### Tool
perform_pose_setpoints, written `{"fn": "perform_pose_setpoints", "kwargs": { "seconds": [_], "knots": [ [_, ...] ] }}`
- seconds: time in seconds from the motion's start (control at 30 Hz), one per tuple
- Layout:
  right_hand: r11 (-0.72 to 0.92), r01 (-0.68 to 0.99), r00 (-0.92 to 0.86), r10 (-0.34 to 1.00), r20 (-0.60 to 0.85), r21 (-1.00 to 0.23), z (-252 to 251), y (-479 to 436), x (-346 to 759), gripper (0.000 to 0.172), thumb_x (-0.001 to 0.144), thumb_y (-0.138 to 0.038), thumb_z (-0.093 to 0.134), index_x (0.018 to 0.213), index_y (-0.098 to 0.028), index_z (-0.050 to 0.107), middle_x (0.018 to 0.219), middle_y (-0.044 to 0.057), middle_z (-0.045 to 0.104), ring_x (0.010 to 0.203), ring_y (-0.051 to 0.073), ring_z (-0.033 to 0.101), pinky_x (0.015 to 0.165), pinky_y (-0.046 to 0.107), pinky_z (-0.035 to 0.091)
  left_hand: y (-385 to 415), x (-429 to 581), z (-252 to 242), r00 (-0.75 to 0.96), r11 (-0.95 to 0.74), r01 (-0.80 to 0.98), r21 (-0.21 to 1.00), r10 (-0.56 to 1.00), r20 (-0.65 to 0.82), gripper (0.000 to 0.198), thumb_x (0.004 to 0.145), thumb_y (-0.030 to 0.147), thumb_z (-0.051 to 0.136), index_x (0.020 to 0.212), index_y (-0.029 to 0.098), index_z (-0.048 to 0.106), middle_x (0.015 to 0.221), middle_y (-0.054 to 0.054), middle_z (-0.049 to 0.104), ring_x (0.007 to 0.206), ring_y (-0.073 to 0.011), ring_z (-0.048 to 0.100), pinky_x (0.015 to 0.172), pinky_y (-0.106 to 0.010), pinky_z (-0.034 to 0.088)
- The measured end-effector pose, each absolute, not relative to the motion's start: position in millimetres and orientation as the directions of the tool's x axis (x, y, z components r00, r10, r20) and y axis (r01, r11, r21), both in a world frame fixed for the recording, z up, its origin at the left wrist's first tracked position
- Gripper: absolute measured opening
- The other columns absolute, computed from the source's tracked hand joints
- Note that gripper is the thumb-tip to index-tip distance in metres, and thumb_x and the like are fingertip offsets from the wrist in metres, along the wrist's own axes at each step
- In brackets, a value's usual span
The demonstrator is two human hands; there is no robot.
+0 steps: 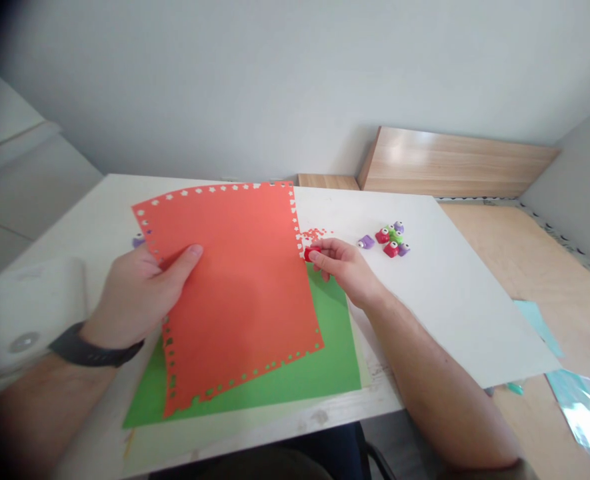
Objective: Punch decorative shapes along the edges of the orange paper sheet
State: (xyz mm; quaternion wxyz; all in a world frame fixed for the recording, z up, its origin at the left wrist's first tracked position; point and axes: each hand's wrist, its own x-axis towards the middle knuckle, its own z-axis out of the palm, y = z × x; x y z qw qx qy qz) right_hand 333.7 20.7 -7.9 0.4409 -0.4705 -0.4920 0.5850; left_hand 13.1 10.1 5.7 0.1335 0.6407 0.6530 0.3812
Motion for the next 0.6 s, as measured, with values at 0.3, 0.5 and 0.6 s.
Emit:
{"fn": "perform_pose_setpoints", "kwargs": {
  "seconds": [0.3, 0.5, 0.6],
  "knots": [
    [-0.151, -0.020, -0.187, 0.972, -0.145, -0.988, -8.4, 20.2, 332.2, 0.035, 0.081, -0.044, 0.088, 0.102, -0.019, 0.074, 0.098, 0.005, 0.074, 0.071, 0.014, 0.057, 0.057, 0.029, 0.039, 10.0, 13.7, 5.7, -0.166, -0.091, 0.735, 0.672, 0.937, 0.308, 0.035, 0.097, 0.040, 0.063, 0.123, 0.021, 0.078, 0.124, -0.007, 0.080, 0.116, -0.0309, 0.075, 0.099, -0.043, 0.058],
    [-0.150, 0.002, -0.171, 0.974, -0.148, -0.989, -8.3, 20.4, 332.5, 0.036, 0.082, -0.045, 0.087, 0.103, -0.019, 0.073, 0.097, 0.005, 0.074, 0.065, 0.011, 0.054, 0.055, 0.029, 0.037, 9.8, 14.5, 6.3, -0.175, -0.077, 0.737, 0.671, 0.938, 0.299, 0.037, 0.097, 0.042, 0.063, 0.122, 0.020, 0.078, 0.124, -0.008, 0.080, 0.116, -0.0314, 0.075, 0.097, -0.043, 0.057],
    [-0.148, 0.000, -0.156, 0.977, -0.146, -0.989, -7.3, 20.1, 331.7, 0.038, 0.081, -0.046, 0.088, 0.102, -0.018, 0.073, 0.096, 0.005, 0.075, 0.064, 0.011, 0.054, 0.056, 0.029, 0.037, 9.1, 15.3, 7.4, -0.180, -0.071, 0.737, 0.672, 0.938, 0.297, 0.036, 0.097, 0.042, 0.062, 0.122, 0.020, 0.078, 0.124, -0.007, 0.080, 0.115, -0.0301, 0.075, 0.096, -0.041, 0.057]
  ]
}}
